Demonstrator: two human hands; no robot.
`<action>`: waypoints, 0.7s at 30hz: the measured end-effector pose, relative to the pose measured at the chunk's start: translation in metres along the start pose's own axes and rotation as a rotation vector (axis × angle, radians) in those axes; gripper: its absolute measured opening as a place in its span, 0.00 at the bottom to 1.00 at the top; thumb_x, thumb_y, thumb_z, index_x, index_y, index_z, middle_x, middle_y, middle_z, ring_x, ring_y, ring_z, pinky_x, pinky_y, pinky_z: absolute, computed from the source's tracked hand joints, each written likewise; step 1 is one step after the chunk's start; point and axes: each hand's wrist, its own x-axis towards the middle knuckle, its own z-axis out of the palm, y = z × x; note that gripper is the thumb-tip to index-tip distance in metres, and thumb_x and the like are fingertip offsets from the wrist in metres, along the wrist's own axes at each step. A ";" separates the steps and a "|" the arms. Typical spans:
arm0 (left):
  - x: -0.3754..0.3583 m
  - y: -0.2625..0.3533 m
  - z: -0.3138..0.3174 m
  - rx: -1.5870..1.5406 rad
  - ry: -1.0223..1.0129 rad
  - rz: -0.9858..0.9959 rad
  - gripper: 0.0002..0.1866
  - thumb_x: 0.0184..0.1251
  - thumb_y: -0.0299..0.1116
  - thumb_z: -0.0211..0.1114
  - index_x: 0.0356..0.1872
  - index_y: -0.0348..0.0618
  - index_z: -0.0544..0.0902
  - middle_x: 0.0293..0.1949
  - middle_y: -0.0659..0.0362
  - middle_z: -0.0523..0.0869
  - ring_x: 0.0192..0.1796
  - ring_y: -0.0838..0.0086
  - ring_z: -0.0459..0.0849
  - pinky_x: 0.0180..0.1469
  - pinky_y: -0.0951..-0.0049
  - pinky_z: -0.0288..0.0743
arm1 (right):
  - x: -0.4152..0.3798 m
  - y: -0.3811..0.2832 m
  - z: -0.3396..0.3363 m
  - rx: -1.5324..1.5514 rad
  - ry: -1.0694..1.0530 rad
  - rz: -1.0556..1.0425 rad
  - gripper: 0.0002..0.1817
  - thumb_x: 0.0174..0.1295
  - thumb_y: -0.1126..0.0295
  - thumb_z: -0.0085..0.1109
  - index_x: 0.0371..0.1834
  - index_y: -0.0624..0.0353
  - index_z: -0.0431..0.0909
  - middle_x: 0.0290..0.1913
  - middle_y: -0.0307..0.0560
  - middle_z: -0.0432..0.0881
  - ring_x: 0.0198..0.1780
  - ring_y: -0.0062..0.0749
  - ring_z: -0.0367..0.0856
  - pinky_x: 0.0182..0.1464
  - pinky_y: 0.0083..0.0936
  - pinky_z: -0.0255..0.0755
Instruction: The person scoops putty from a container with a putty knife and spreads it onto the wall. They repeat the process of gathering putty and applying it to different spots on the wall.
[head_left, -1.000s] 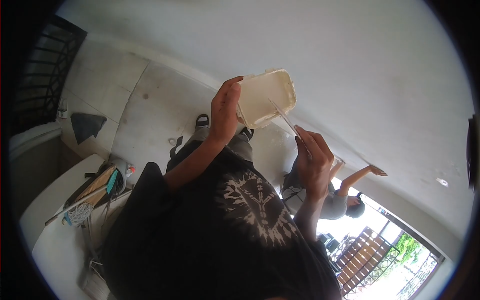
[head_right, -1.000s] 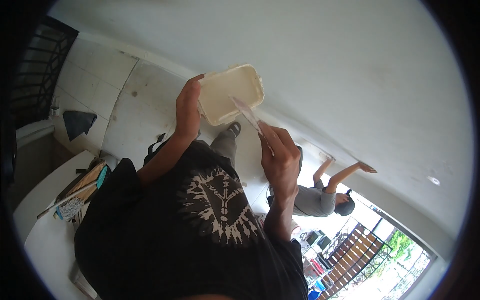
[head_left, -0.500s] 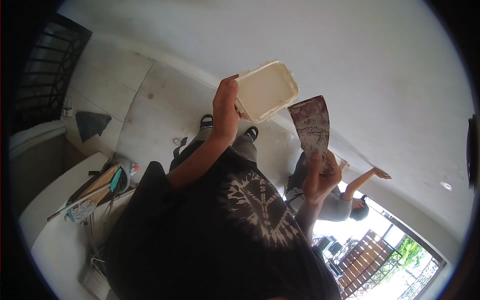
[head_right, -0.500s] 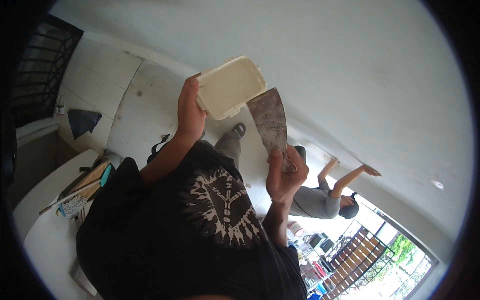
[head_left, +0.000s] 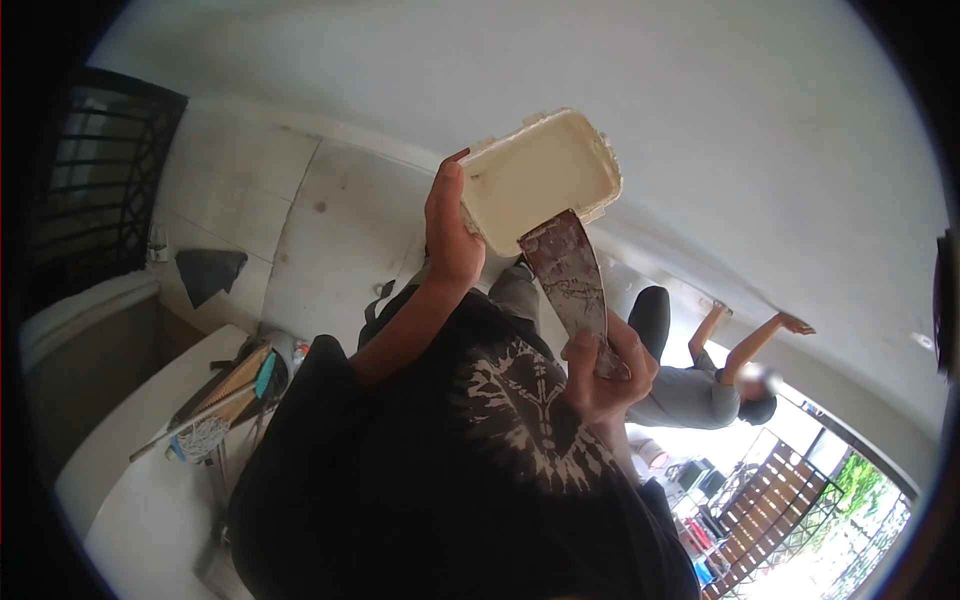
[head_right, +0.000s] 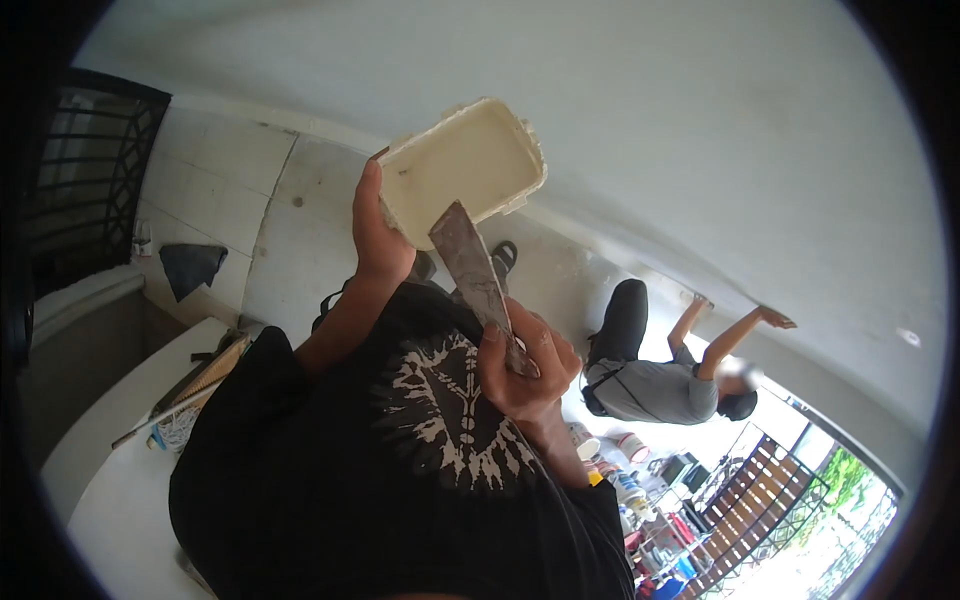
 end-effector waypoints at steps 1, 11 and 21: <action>-0.001 0.001 0.000 0.006 -0.004 -0.009 0.28 0.78 0.51 0.41 0.64 0.38 0.70 0.58 0.53 0.78 0.61 0.68 0.77 0.65 0.64 0.68 | 0.002 -0.003 -0.001 0.031 -0.010 0.003 0.15 0.52 0.85 0.60 0.46 0.69 0.82 0.32 0.58 0.86 0.29 0.40 0.88 0.32 0.26 0.79; -0.008 0.016 0.004 0.116 -0.117 -0.072 0.28 0.78 0.50 0.40 0.61 0.35 0.71 0.53 0.51 0.81 0.54 0.68 0.82 0.55 0.66 0.78 | 0.020 -0.015 -0.010 -0.090 -0.292 -0.330 0.19 0.43 0.82 0.64 0.43 0.64 0.84 0.41 0.51 0.87 0.25 0.28 0.79 0.24 0.21 0.70; -0.017 0.021 0.010 0.041 -0.056 -0.150 0.29 0.76 0.53 0.42 0.61 0.37 0.70 0.53 0.50 0.80 0.55 0.65 0.81 0.56 0.61 0.79 | 0.016 -0.015 -0.011 -0.045 -0.277 -0.320 0.19 0.43 0.76 0.65 0.44 0.65 0.83 0.42 0.48 0.86 0.23 0.22 0.76 0.23 0.20 0.71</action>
